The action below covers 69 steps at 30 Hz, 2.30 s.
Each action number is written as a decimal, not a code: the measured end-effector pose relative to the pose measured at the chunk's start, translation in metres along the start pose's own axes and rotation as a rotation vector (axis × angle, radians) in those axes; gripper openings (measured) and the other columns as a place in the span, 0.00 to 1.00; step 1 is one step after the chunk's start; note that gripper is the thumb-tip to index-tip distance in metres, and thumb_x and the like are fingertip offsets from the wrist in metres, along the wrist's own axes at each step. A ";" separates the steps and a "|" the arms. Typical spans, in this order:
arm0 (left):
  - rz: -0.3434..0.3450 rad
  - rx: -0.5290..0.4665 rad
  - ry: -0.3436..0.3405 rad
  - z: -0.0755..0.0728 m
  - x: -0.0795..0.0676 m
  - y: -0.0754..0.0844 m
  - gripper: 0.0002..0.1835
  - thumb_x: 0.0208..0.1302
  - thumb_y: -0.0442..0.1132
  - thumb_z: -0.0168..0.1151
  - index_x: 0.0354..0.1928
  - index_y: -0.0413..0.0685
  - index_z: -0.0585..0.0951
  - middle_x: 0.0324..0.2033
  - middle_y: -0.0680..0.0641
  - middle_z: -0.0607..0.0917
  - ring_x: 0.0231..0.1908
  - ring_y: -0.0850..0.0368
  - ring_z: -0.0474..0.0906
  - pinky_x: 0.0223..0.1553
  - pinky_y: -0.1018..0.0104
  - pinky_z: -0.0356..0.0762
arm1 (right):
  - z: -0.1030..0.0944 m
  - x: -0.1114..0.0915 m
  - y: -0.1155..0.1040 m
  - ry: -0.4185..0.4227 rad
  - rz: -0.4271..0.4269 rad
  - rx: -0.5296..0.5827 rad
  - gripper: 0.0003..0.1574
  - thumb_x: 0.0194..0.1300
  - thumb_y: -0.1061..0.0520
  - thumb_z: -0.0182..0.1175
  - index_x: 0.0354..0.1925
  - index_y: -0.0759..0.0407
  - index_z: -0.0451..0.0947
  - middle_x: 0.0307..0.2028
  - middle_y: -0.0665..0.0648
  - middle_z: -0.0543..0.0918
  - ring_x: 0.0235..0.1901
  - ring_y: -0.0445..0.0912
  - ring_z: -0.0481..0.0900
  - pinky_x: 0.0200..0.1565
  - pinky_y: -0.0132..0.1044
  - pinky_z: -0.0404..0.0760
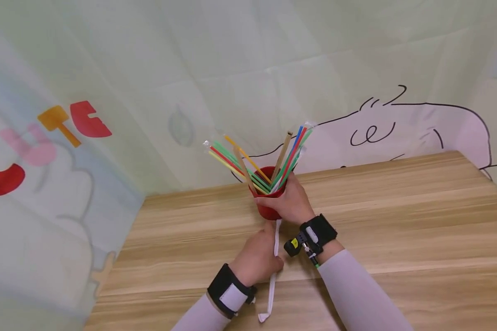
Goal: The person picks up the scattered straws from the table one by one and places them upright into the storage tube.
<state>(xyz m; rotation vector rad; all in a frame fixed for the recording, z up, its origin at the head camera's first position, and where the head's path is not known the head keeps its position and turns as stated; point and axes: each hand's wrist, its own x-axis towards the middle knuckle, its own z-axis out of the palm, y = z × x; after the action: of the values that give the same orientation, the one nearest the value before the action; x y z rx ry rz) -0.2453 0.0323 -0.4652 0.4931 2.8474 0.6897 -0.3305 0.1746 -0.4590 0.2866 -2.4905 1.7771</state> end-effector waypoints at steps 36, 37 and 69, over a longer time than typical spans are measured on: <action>0.125 -0.559 0.590 -0.157 -0.016 -0.039 0.28 0.70 0.29 0.61 0.63 0.44 0.56 0.43 0.41 0.80 0.29 0.45 0.91 0.30 0.60 0.89 | 0.000 0.001 -0.001 0.008 0.016 -0.031 0.58 0.55 0.43 0.80 0.74 0.54 0.61 0.66 0.59 0.76 0.67 0.56 0.75 0.67 0.59 0.76; 0.141 -0.569 0.606 -0.160 -0.015 -0.036 0.28 0.70 0.29 0.61 0.63 0.45 0.56 0.43 0.41 0.80 0.30 0.46 0.91 0.31 0.60 0.89 | 0.000 0.001 -0.001 0.008 0.016 -0.030 0.57 0.55 0.43 0.80 0.74 0.54 0.61 0.66 0.58 0.76 0.67 0.56 0.75 0.67 0.59 0.76; 0.072 -0.367 0.493 -0.081 0.056 -0.031 0.20 0.68 0.36 0.67 0.58 0.41 0.74 0.43 0.41 0.87 0.42 0.48 0.85 0.41 0.56 0.85 | -0.001 0.003 -0.001 0.002 -0.053 0.029 0.54 0.57 0.49 0.79 0.73 0.51 0.60 0.66 0.56 0.76 0.67 0.55 0.76 0.68 0.58 0.76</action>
<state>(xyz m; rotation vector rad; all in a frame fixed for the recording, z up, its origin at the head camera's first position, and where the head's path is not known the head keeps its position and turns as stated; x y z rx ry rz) -0.3249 -0.0071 -0.4130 0.4114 3.0256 1.4947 -0.3333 0.1753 -0.4574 0.3495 -2.4340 1.7937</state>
